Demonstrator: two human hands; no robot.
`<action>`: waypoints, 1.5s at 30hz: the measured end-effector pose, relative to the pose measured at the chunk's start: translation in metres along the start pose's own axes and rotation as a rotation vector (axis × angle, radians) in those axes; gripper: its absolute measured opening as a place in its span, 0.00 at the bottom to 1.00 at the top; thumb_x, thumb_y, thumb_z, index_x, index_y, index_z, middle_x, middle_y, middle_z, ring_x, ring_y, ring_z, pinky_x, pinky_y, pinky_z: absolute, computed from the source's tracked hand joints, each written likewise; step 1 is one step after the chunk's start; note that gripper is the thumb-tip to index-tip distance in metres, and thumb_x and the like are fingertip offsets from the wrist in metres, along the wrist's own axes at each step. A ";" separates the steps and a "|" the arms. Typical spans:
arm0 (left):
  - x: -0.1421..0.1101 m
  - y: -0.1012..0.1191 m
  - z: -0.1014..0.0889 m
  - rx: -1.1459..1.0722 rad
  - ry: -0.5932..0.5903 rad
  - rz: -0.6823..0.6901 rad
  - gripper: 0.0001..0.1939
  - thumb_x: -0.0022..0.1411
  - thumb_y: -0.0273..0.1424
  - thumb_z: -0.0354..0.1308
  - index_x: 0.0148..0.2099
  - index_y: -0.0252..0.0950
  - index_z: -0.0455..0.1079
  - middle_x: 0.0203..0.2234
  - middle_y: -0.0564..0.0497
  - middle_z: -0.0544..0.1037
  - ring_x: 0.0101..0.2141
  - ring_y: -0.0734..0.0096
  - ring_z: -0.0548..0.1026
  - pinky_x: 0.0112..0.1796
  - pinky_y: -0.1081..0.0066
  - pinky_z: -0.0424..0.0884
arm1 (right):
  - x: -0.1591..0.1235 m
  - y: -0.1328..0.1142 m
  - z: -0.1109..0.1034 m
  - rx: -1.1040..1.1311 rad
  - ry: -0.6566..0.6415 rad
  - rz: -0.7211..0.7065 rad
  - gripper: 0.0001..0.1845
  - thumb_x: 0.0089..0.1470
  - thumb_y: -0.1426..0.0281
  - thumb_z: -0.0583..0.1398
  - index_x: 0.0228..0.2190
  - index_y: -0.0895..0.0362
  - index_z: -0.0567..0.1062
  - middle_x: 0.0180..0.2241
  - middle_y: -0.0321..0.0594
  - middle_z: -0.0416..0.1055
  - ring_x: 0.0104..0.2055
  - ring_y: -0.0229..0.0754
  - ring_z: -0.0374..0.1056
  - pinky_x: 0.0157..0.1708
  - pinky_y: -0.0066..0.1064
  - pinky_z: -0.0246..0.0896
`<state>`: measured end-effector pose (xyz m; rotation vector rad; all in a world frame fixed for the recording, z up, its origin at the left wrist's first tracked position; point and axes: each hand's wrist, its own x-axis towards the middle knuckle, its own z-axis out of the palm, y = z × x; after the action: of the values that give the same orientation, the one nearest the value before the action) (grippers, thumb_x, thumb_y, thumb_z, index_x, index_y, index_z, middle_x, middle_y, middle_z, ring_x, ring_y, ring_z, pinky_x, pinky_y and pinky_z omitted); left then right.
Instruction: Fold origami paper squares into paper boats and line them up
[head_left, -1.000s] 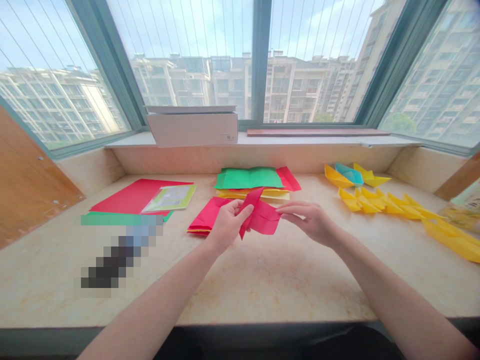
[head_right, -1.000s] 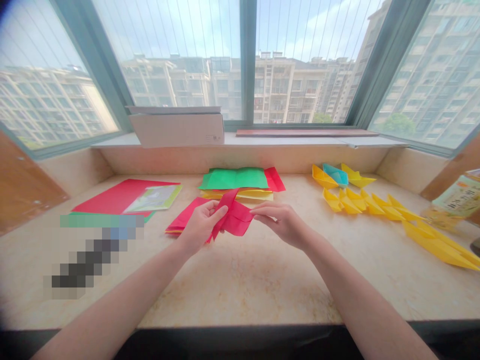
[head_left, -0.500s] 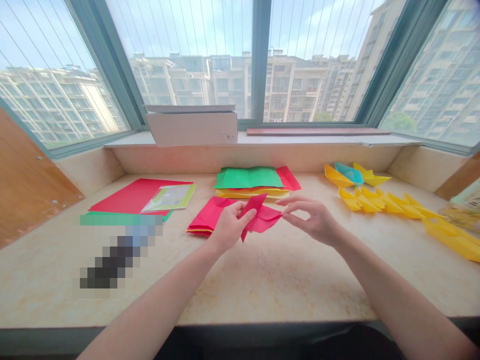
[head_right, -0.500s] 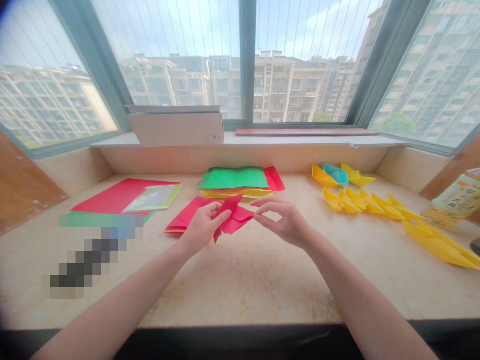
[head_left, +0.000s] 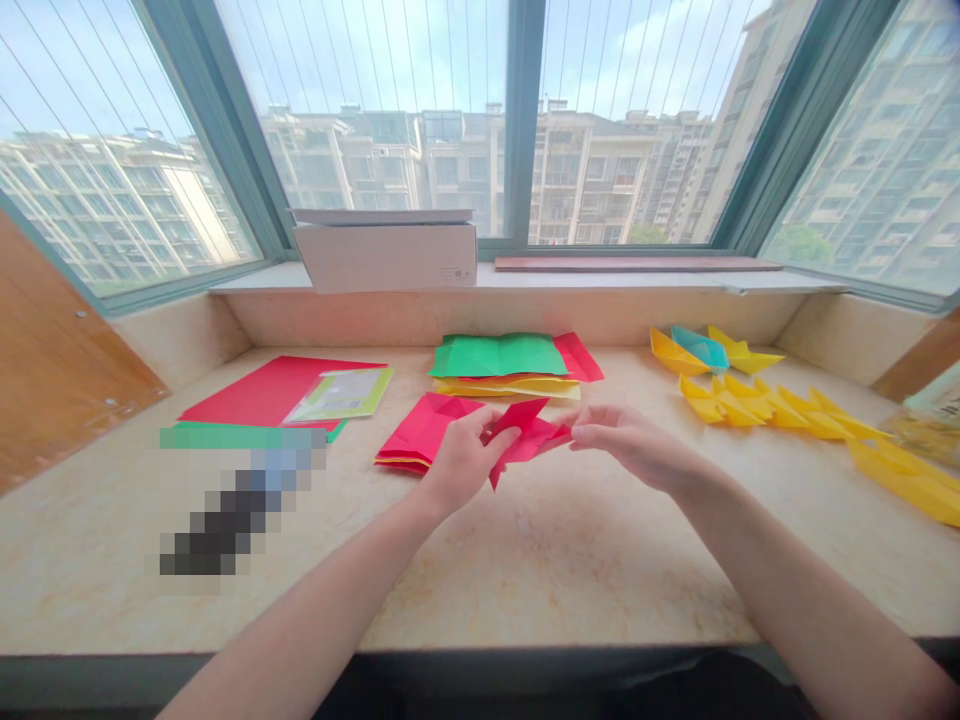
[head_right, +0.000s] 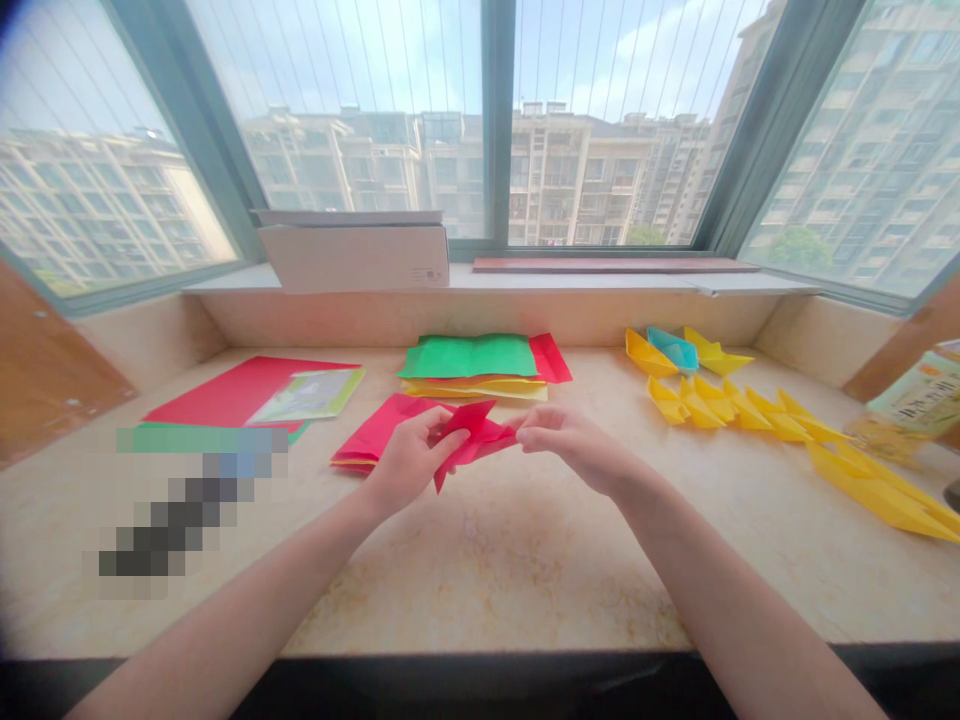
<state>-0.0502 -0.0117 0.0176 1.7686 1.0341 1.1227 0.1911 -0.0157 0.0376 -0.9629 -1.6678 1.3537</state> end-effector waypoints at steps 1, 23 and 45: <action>0.000 0.000 0.000 0.017 0.011 0.011 0.10 0.63 0.38 0.60 0.42 0.38 0.75 0.33 0.50 0.81 0.31 0.68 0.79 0.32 0.72 0.73 | 0.000 0.001 -0.001 0.013 -0.019 0.028 0.10 0.52 0.62 0.66 0.29 0.56 0.79 0.42 0.44 0.79 0.46 0.47 0.72 0.46 0.39 0.66; 0.000 -0.005 0.002 -0.008 -0.192 -0.036 0.20 0.57 0.41 0.66 0.47 0.34 0.77 0.37 0.44 0.83 0.36 0.57 0.80 0.36 0.66 0.74 | 0.005 0.018 0.024 -0.397 0.500 -0.302 0.08 0.58 0.64 0.60 0.32 0.56 0.73 0.29 0.40 0.76 0.31 0.42 0.72 0.30 0.32 0.65; -0.003 -0.001 0.005 -0.187 -0.210 -0.134 0.18 0.58 0.39 0.65 0.45 0.32 0.77 0.40 0.42 0.83 0.40 0.56 0.81 0.39 0.65 0.75 | 0.004 0.020 0.041 -0.408 0.548 -0.309 0.12 0.61 0.61 0.57 0.34 0.57 0.73 0.28 0.38 0.73 0.28 0.39 0.69 0.27 0.30 0.62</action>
<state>-0.0469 -0.0146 0.0143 1.6054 0.8776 0.8988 0.1537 -0.0255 0.0124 -1.1224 -1.5920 0.4873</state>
